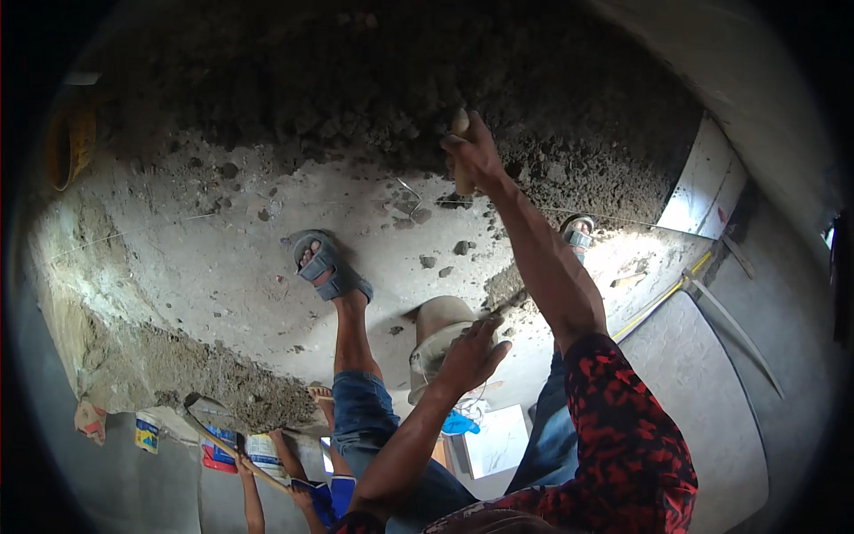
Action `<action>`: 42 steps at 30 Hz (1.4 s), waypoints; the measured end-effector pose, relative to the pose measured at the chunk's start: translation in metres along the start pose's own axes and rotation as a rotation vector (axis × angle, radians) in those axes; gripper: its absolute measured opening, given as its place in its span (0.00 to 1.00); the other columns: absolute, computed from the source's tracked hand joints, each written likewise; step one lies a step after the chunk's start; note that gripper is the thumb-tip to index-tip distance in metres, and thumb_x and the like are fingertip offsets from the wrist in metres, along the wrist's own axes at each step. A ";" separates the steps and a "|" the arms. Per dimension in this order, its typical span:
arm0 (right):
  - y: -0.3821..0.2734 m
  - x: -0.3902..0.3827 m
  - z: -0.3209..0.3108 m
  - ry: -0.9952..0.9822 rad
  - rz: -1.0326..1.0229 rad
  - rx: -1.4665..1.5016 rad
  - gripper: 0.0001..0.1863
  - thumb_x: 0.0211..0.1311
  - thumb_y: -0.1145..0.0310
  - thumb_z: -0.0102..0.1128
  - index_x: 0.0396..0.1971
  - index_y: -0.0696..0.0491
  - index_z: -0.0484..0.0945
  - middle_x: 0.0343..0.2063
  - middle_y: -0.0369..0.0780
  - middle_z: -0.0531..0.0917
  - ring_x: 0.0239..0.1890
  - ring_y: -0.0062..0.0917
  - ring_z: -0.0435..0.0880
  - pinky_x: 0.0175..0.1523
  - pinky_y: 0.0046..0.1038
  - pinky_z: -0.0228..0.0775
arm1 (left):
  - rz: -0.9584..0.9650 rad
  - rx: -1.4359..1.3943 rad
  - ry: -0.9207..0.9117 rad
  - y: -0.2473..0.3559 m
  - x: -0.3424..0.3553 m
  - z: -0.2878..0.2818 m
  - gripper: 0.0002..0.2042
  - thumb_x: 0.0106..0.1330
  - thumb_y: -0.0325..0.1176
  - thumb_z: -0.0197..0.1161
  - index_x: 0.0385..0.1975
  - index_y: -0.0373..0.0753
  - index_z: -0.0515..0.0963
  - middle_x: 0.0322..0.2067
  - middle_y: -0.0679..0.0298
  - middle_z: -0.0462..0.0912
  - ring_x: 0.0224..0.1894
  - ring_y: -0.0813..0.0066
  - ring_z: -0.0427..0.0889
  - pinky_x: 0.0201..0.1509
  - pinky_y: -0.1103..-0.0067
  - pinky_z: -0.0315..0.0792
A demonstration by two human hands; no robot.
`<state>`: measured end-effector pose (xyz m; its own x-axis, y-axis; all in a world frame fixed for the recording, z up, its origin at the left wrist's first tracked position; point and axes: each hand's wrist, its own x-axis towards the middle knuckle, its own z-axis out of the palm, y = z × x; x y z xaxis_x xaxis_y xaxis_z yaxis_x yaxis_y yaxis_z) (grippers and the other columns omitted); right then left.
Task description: Smoothing and leveling a layer of mortar on a floor using a trowel.
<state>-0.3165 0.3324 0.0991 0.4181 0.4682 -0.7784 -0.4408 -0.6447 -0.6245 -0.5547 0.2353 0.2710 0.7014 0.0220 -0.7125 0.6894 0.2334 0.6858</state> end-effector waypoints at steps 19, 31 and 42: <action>0.040 -0.022 -0.170 0.531 -0.233 -0.440 0.16 0.59 0.66 0.54 0.45 0.55 0.66 0.28 0.41 0.76 0.27 0.27 0.77 0.32 0.33 0.72 | 0.030 0.059 0.036 0.000 0.011 -0.001 0.22 0.63 0.40 0.59 0.53 0.37 0.66 0.48 0.44 0.73 0.46 0.40 0.74 0.47 0.58 0.71; 0.122 -0.066 -0.211 0.415 0.011 0.101 0.15 0.56 0.73 0.56 0.40 0.49 0.61 0.21 0.33 0.69 0.17 0.18 0.67 0.18 0.21 0.60 | -0.064 0.068 -0.124 -0.011 0.012 0.017 0.23 0.65 0.42 0.56 0.55 0.33 0.66 0.50 0.44 0.73 0.55 0.47 0.71 0.58 0.64 0.64; 0.033 -0.044 -0.047 0.013 -0.005 -0.065 0.24 0.54 0.71 0.59 0.51 0.57 0.62 0.27 0.41 0.76 0.24 0.24 0.75 0.27 0.28 0.69 | -0.124 0.063 -0.150 -0.005 0.016 0.014 0.25 0.66 0.43 0.54 0.56 0.33 0.65 0.52 0.44 0.72 0.56 0.48 0.70 0.59 0.65 0.64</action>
<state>-0.3123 0.2623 0.1154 0.4307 0.4642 -0.7740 -0.3859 -0.6805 -0.6229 -0.5440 0.2205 0.2580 0.6265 -0.1495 -0.7650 0.7786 0.1641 0.6056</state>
